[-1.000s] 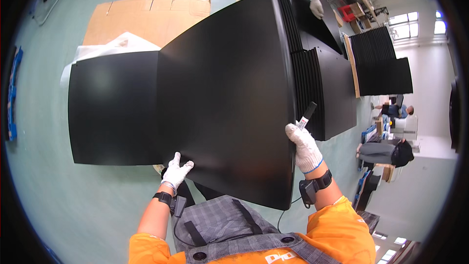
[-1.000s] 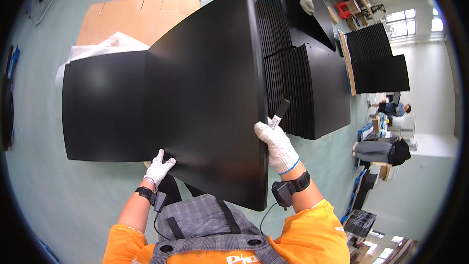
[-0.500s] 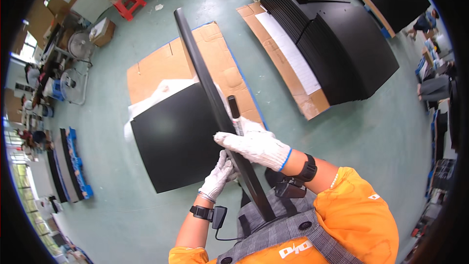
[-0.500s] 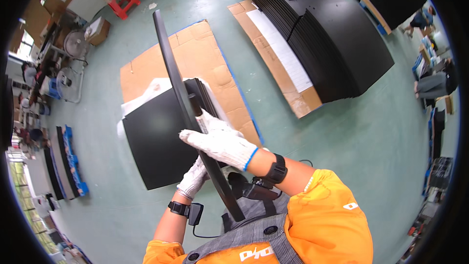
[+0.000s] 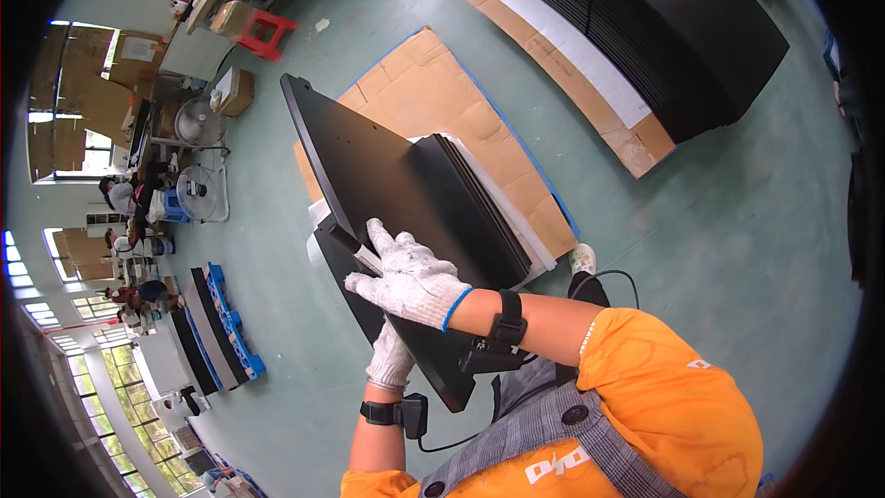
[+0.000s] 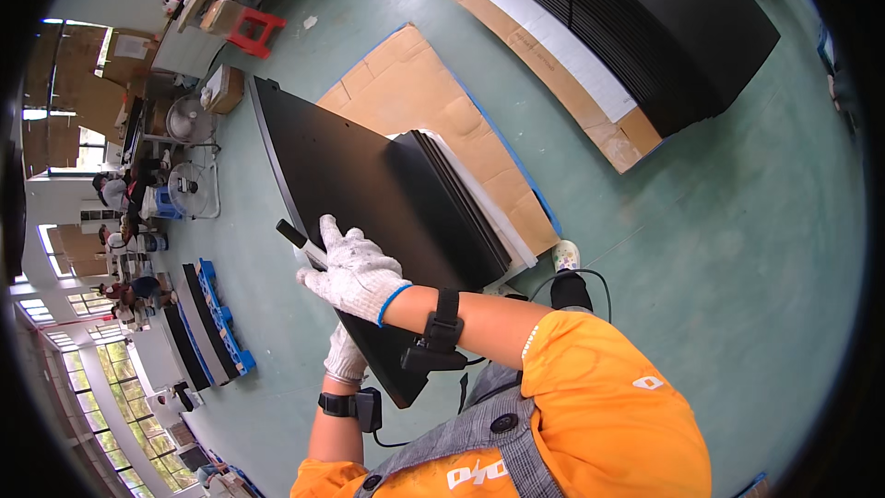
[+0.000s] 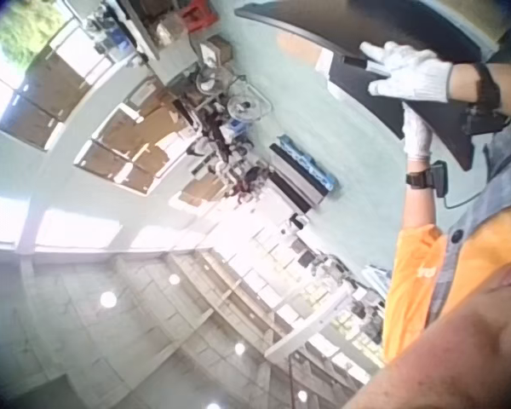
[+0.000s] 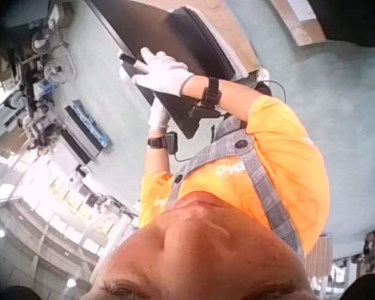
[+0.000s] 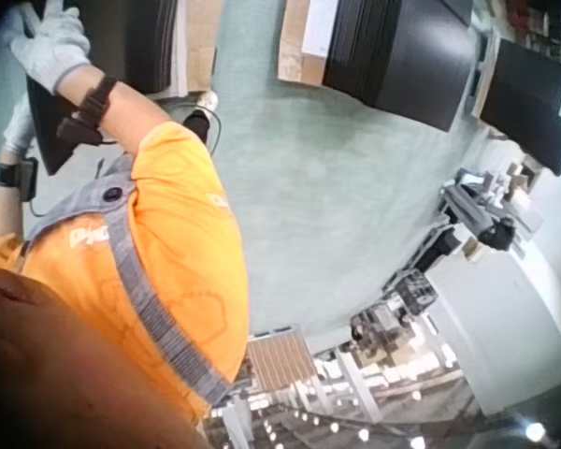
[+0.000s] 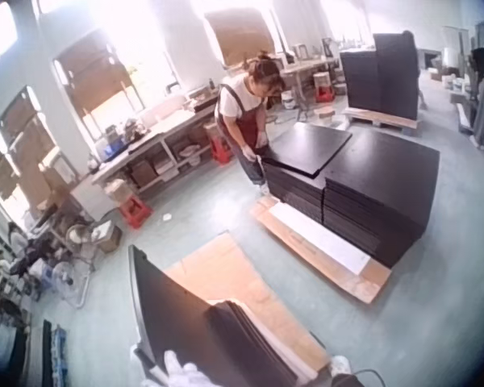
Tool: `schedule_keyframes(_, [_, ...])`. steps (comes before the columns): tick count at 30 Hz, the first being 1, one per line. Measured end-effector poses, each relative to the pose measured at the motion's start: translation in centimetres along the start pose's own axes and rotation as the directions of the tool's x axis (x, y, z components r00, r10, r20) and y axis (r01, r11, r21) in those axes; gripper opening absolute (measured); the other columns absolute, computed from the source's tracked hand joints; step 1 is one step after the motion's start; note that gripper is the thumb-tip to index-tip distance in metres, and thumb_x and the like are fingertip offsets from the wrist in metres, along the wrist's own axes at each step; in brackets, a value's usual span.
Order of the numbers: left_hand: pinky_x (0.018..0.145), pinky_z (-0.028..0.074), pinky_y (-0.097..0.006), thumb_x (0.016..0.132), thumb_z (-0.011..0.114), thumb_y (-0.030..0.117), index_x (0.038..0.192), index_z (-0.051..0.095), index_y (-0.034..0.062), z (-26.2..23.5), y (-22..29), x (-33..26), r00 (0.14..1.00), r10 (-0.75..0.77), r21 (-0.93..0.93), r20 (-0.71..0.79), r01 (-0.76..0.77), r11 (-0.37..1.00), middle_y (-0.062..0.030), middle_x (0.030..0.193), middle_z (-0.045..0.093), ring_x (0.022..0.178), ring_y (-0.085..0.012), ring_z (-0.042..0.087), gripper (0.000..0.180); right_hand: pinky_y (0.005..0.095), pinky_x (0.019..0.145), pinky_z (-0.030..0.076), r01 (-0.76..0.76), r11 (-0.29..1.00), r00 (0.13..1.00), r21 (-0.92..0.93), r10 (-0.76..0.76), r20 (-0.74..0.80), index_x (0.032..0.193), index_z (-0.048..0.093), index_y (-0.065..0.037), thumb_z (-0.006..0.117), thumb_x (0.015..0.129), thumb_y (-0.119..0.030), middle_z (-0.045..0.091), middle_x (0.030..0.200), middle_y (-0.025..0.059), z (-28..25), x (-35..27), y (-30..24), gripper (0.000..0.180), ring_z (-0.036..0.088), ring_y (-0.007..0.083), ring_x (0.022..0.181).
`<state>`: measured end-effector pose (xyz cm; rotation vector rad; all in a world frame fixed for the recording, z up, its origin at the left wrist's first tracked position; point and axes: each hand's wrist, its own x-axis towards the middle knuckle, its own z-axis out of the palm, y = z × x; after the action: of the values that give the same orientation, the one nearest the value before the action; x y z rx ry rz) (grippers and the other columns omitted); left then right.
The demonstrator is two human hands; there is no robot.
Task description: Use a white marker to label black furniture panels and then organize and stack them on pallets.
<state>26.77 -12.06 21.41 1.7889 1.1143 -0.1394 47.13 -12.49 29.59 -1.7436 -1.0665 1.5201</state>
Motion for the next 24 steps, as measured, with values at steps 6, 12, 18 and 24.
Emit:
schedule_keyframes(6, [0.092,0.042,-0.030,0.092,0.047,0.043,0.140,0.026,0.0046,1.2,-0.2,0.3,1.000,-0.001,-0.302,-0.010,-0.002,0.953,-0.0103,0.128,0.046,0.112,-0.0170,0.048,0.065,0.0451,0.097,0.038,-0.019,0.997,1.000,-0.071,0.020,0.007,0.144,0.018,-0.007,0.054,0.080,-0.053,0.044,0.128,0.0228,-1.6,-0.6,0.3,0.087,0.044,0.0348,0.121])
schedule_keyframes(12, [0.098,0.042,-0.036,0.091,0.050,0.044,0.144,0.011,0.0042,4.7,6.1,3.6,0.955,0.223,-0.797,0.197,0.024,0.603,-0.0121,0.146,0.024,0.130,-0.0282,0.035,0.078,0.0349,0.098,0.036,0.112,0.994,0.977,-0.005,-0.111,-0.184,0.126,0.048,0.000,0.057,0.082,-0.044,0.050,0.125,0.0231,-7.2,-0.4,6.0,0.063,0.048,0.0319,0.116])
schedule_keyframes(18, [0.098,0.037,-0.032,0.087,0.048,0.052,0.143,0.023,0.0085,9.9,7.7,9.7,0.934,0.178,-0.572,0.310,0.034,0.819,-0.0140,0.137,0.042,0.113,-0.0220,0.052,0.076,0.0248,0.079,0.048,0.010,0.807,0.989,0.591,0.077,-0.122,0.104,0.059,0.001,0.059,0.085,-0.019,0.061,0.096,0.0053,-16.5,-2.4,10.4,0.028,0.059,0.0118,0.085])
schedule_keyframes(24, [0.102,0.035,-0.040,0.079,0.056,0.055,0.137,0.035,0.0059,18.5,-2.5,19.4,0.951,-0.296,-0.311,0.093,0.310,0.898,-0.0228,0.134,0.042,0.124,-0.0365,0.041,0.078,0.0333,0.078,0.052,-0.019,0.586,0.908,0.810,0.349,-0.231,0.091,0.062,-0.009,0.066,0.081,-0.018,0.062,0.090,0.0018,-26.5,-0.4,27.7,0.014,0.061,0.0184,0.084])
